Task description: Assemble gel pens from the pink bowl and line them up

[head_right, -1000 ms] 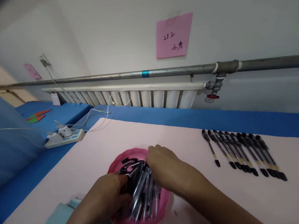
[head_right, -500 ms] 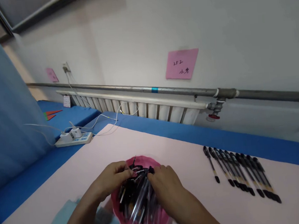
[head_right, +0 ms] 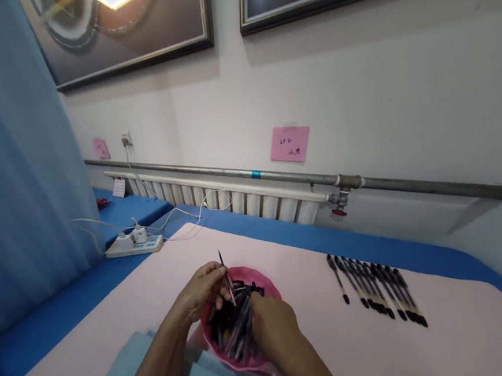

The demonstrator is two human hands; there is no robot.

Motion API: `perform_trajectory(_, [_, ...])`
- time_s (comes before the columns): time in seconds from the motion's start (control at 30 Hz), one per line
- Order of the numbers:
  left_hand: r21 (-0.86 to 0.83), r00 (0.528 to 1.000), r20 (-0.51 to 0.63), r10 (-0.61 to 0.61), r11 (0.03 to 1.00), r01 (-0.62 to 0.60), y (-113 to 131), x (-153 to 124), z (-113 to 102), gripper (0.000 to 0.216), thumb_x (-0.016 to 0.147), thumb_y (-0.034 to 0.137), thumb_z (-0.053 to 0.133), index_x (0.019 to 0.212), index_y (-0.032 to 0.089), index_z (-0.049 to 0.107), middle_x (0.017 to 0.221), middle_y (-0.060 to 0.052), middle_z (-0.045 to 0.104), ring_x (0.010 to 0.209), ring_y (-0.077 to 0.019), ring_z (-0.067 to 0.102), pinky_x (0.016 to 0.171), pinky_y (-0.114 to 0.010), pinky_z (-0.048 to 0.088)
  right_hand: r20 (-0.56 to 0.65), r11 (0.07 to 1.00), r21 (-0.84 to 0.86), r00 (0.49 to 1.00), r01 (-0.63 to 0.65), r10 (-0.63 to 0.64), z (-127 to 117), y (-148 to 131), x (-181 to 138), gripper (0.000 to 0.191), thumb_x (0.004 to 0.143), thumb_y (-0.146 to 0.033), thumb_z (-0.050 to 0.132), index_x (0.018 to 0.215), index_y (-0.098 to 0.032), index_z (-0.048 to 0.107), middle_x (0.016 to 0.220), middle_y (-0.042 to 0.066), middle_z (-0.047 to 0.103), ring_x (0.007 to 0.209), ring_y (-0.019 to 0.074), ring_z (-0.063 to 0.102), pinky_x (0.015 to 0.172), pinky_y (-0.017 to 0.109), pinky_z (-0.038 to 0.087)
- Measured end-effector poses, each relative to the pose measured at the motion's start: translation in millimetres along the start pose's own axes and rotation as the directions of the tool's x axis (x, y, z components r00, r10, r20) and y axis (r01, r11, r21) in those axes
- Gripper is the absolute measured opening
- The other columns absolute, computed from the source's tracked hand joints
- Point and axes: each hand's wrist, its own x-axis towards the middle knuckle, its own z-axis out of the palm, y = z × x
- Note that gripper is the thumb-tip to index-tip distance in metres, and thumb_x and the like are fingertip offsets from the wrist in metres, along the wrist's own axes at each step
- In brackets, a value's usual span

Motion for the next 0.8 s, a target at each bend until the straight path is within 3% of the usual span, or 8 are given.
perform_trajectory(0.2, [-0.104,1.000,0.010,0.004,0.995,-0.003,5,-3,1,0.032,0.068,0.038,0.061,0.083,0.018,0.042,0.065,0.000,0.060,0.051,-0.0118,0.060,0.043,-0.021,0.045,-0.042,0.998,0.058,0.999,0.001,0.002,13,10,9,0.023,0.072,-0.010,0.042,0.083,-0.018,0.060,0.082,0.007,0.071,0.074,0.0233,0.066,0.055,0.027,0.034])
perform_trajectory(0.3, [-0.190,0.999,0.038,0.008,0.982,-0.001,5,-3,0,0.037,0.064,0.032,0.068,0.087,0.018,0.042,0.070,0.000,0.058,0.059,-0.0155,0.064,0.048,-0.025,0.049,-0.118,0.976,0.219,0.993,0.015,0.011,12,18,12,0.027,0.069,-0.009,0.042,0.088,-0.021,0.057,0.076,0.002,0.069,0.068,0.0184,0.063,0.054,0.024,0.034])
perform_trajectory(0.4, [-0.272,0.998,0.048,0.027,0.962,-0.013,4,-2,0,0.043,0.062,0.027,0.072,0.091,0.020,0.042,0.074,0.001,0.058,0.067,-0.0192,0.066,0.053,-0.027,0.051,-0.147,0.867,0.496,0.988,0.037,0.042,5,25,12,0.026,0.072,-0.014,0.041,0.093,-0.021,0.056,0.066,-0.002,0.064,0.061,0.0162,0.059,0.054,0.023,0.039])
perform_trajectory(0.5, [-0.339,0.999,0.011,0.050,0.940,-0.043,4,-1,0,0.043,0.065,0.027,0.072,0.094,0.021,0.042,0.076,0.001,0.058,0.072,-0.0201,0.067,0.060,-0.031,0.053,-0.151,0.728,0.675,0.988,0.120,-0.023,0,27,11,0.023,0.073,-0.016,0.040,0.085,-0.021,0.059,0.072,-0.001,0.065,0.066,0.0161,0.059,0.060,0.025,0.043])
perform_trajectory(0.67, [-0.377,0.988,-0.115,0.099,0.916,-0.135,6,0,1,0.040,0.068,0.028,0.069,0.096,0.023,0.041,0.076,0.002,0.059,0.074,-0.0179,0.065,0.066,-0.034,0.053,-0.159,0.684,0.705,0.982,0.186,-0.103,9,22,13,0.026,0.073,-0.015,0.041,0.086,-0.022,0.063,0.078,0.000,0.065,0.070,0.0168,0.059,0.065,0.029,0.044])
perform_trajectory(0.8, [-0.367,0.985,-0.134,0.108,0.918,-0.151,6,-1,3,0.040,0.068,0.029,0.070,0.096,0.023,0.042,0.075,0.002,0.059,0.072,-0.0167,0.065,0.065,-0.033,0.053,-0.176,0.675,0.708,0.977,0.208,-0.117,12,20,12,0.027,0.074,-0.014,0.041,0.087,-0.022,0.063,0.080,0.000,0.065,0.072,0.0169,0.059,0.067,0.030,0.045])
